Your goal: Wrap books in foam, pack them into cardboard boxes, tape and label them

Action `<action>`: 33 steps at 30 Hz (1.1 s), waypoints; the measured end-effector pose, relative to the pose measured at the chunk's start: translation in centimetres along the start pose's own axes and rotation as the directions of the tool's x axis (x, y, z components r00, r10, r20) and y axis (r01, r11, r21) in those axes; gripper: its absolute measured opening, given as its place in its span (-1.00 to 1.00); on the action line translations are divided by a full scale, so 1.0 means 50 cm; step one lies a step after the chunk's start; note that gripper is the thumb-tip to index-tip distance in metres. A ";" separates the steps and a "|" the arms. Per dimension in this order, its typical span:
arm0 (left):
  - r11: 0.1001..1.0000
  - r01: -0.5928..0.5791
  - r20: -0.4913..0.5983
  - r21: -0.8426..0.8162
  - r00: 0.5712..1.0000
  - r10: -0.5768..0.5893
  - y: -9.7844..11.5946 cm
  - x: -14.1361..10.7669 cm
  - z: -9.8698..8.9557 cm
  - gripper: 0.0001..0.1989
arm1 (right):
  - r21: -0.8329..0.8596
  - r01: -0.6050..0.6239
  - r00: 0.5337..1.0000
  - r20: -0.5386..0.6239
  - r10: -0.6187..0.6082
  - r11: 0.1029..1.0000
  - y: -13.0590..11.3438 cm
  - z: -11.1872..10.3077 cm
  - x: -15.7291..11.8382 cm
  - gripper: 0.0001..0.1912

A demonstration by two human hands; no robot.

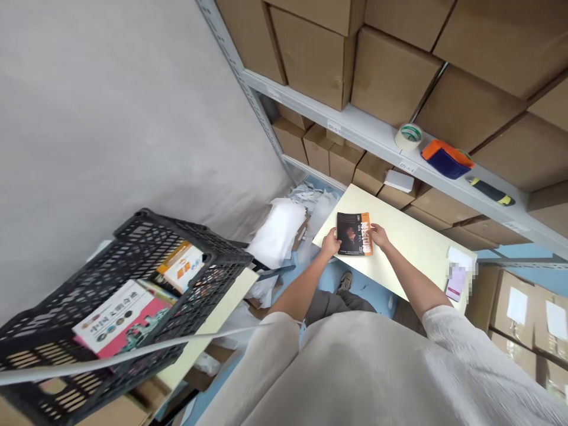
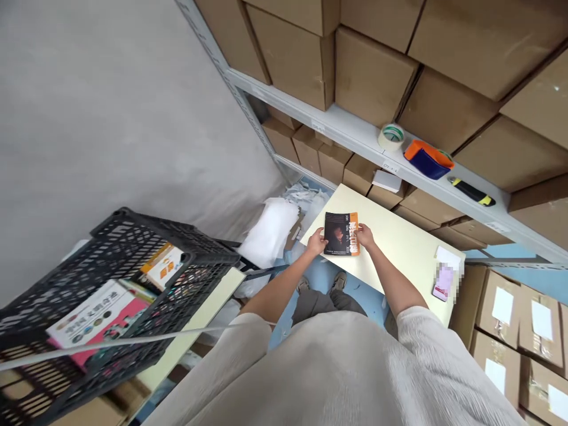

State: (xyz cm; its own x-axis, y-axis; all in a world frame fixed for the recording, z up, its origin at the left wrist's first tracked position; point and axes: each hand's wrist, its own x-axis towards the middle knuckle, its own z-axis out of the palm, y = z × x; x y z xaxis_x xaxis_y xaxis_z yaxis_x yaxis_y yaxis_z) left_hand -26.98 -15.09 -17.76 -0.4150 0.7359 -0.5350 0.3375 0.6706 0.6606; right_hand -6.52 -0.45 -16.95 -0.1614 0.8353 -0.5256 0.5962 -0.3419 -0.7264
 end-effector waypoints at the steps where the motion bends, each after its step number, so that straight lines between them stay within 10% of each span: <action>1: 1.000 -0.003 0.011 0.025 1.000 0.003 0.002 0.008 0.013 -0.24 | 0.018 0.000 1.000 0.012 0.000 1.000 0.013 -0.006 0.010 -0.45; 7: 0.951 -0.134 0.076 0.279 0.990 0.117 0.017 0.037 0.032 -0.37 | -0.086 0.120 0.993 0.012 -0.120 0.989 0.068 -0.029 0.021 -0.49; 13: 0.770 -0.440 0.306 0.462 0.894 0.328 0.071 0.075 0.006 -0.33 | -0.432 0.332 0.943 0.179 -0.281 0.838 0.084 0.025 -0.087 -0.49; 19: 0.614 -0.586 0.536 0.529 0.792 0.293 0.079 0.094 0.001 -0.13 | -0.682 0.206 0.976 0.198 -0.094 0.702 0.073 0.078 -0.161 -0.28; 33: 0.499 -0.704 0.660 0.506 0.688 0.302 0.038 0.049 -0.004 -0.20 | -0.714 0.144 0.989 0.132 -0.070 0.685 -0.019 0.077 -0.039 -0.15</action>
State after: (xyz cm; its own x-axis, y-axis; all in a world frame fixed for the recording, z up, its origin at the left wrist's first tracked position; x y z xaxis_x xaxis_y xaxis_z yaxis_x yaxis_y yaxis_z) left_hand -27.54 -12.02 -17.71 0.3741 0.7707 -0.5158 0.8877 -0.1364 0.4398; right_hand -9.82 -3.40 -16.95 -0.3048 0.7931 -0.5273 0.9469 0.1930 -0.2570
